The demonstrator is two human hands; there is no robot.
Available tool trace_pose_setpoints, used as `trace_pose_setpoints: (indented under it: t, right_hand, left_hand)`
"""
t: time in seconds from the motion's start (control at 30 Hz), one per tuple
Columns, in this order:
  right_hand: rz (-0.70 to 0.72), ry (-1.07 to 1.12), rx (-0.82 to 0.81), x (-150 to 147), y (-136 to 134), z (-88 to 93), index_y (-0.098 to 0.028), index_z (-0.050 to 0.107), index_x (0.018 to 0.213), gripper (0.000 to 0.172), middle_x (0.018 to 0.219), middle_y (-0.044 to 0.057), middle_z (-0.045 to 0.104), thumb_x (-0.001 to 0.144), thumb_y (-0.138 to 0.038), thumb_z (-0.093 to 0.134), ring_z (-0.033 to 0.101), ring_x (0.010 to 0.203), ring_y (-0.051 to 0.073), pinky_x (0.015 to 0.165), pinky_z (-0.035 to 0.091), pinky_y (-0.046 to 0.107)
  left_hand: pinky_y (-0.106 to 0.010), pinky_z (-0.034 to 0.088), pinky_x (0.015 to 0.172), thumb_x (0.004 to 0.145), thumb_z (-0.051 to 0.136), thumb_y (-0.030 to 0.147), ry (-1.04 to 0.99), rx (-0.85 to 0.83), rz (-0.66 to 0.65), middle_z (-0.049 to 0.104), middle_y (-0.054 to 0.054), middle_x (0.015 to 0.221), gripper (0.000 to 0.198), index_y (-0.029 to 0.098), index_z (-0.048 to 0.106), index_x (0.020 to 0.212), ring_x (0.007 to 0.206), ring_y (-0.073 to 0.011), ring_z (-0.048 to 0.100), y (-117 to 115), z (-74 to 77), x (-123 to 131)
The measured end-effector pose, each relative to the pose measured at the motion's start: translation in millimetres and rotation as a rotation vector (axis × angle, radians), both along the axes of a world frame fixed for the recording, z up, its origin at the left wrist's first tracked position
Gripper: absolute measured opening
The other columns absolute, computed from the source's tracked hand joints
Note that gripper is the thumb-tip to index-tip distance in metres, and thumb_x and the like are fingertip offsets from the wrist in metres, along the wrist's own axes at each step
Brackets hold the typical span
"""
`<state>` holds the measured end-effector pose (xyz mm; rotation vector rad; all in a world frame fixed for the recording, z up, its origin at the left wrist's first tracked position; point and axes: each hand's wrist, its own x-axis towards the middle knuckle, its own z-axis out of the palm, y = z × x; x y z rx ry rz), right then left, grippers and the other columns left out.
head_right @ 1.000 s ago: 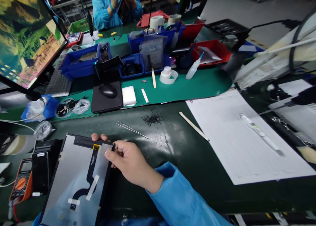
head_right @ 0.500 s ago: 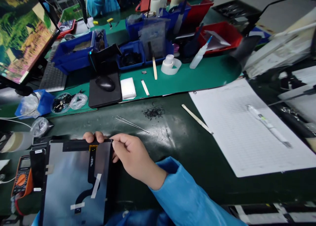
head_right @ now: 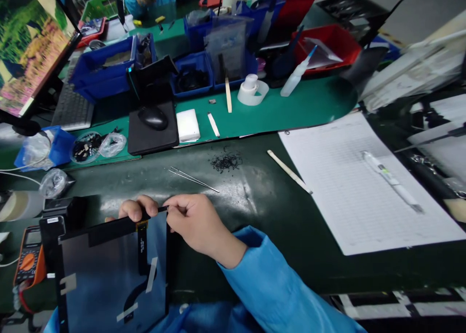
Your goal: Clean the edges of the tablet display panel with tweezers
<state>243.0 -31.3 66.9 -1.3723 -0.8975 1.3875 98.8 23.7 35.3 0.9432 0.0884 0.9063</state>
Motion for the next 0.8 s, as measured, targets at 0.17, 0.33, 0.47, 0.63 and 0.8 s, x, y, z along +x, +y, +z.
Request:
trace_pose_setpoints:
  t: [0.17,0.33,0.47,0.63,0.8]
  right_hand:
    - [-0.014,-0.134,0.006,-1.9,-3.5,2.8,-0.018,0.065,0.065,0.020,0.054,-0.002,0.060,0.077,-0.019,0.049,0.056,0.052,0.012,0.048,0.041,0.023]
    - [0.062,-0.034,0.040,6.0,-2.9,2.5,-0.017,0.070,0.078,0.021,0.066,0.000,0.066,0.085,-0.022,0.050,0.063,0.062,0.013,0.058,0.050,0.024]
    - [0.148,0.114,0.042,11.6,1.5,0.8,-0.017,0.071,0.087,0.023,0.073,0.001,0.069,0.088,-0.030,0.052,0.067,0.068,0.014,0.066,0.055,0.027]
    - [0.083,-0.029,0.011,6.4,3.5,0.3,-0.017,0.066,0.070,0.019,0.060,-0.001,0.062,0.079,-0.020,0.050,0.060,0.059,0.012,0.057,0.047,0.023]
    - [-0.016,-0.157,0.000,-1.3,-0.2,0.1,-0.017,0.061,0.061,0.018,0.052,-0.005,0.048,0.074,-0.019,0.049,0.042,0.049,0.009,0.046,0.032,0.022]
  left_hand:
    - [-0.034,0.058,0.087,0.101,0.019,0.047,-0.082,0.052,-0.003,0.060,-0.003,0.113,0.054,0.017,0.063,0.111,0.104,-0.0196,0.066,-4.0,5.1,3.8]
    - [-0.033,0.055,0.095,0.101,0.016,0.048,-0.108,0.078,-0.003,0.058,-0.004,0.114,0.056,0.016,0.060,0.113,0.104,-0.0177,0.064,-0.2,0.0,4.6]
    - [-0.032,0.055,0.092,0.100,0.018,0.052,-0.135,0.134,-0.014,0.057,-0.003,0.115,0.055,0.017,0.059,0.114,0.103,-0.0177,0.062,3.3,-5.5,2.8]
    - [-0.033,0.056,0.087,0.099,0.025,0.053,-0.050,0.094,-0.020,0.058,0.000,0.110,0.049,0.020,0.060,0.108,0.092,-0.0159,0.064,-0.3,-4.3,0.9]
    - [-0.024,0.055,0.086,0.101,0.025,0.046,-0.024,0.146,0.077,0.061,-0.002,0.106,0.046,0.019,0.062,0.105,0.092,-0.0111,0.063,-2.6,-9.5,1.4]
